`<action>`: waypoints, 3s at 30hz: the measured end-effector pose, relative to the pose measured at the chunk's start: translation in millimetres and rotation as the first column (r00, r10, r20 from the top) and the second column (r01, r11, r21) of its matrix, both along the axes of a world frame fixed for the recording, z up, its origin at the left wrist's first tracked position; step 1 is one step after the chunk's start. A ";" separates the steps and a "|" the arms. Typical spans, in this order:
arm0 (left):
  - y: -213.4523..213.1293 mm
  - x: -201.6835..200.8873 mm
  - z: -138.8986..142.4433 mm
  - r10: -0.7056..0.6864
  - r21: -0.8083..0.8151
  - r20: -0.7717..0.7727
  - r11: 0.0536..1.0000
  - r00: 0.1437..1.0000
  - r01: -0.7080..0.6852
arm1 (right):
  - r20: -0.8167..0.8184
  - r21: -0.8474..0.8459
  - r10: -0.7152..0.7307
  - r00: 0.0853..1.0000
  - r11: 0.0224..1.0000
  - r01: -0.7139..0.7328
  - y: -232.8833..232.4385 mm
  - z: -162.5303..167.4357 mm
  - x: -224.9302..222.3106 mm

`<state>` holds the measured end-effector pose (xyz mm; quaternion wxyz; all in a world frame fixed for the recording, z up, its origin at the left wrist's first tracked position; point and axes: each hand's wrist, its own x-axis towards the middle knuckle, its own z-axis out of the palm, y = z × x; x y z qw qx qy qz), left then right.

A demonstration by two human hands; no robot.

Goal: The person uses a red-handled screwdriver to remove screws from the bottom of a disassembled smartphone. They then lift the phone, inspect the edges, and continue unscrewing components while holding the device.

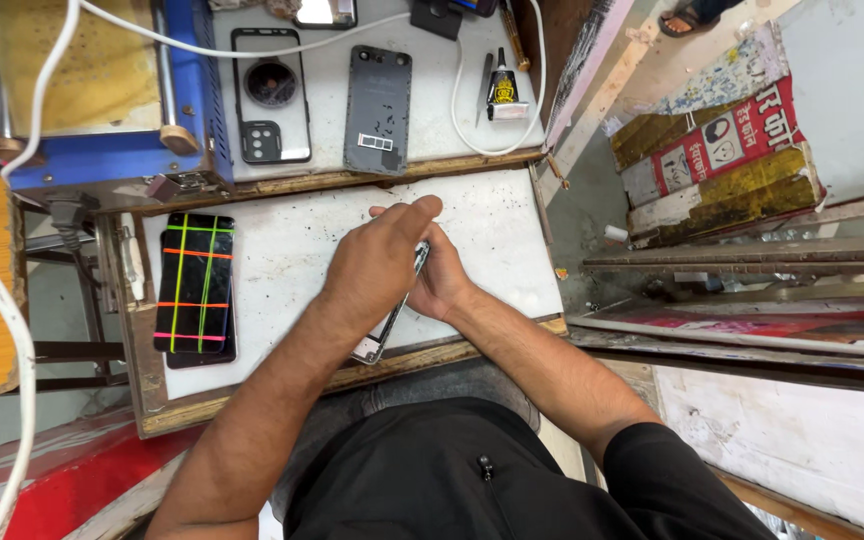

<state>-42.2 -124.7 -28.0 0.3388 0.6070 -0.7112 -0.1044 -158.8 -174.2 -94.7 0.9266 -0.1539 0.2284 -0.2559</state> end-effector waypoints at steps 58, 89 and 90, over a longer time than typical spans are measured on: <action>7.0 17.7 -6.5 0.196 -0.280 0.001 0.941 0.981 -0.188 | -0.092 -0.003 -0.045 0.995 0.999 0.045 2.8 -1.9 2.6; 18.0 12.3 -19.6 0.005 -0.268 -0.337 0.958 0.942 -0.101 | -0.082 0.027 -0.020 0.996 0.999 0.022 3.1 -7.5 -0.3; 18.0 12.6 -20.5 0.013 -0.267 -0.328 0.958 0.944 -0.106 | -0.085 0.018 -0.015 0.996 1.000 0.017 3.4 -7.6 0.3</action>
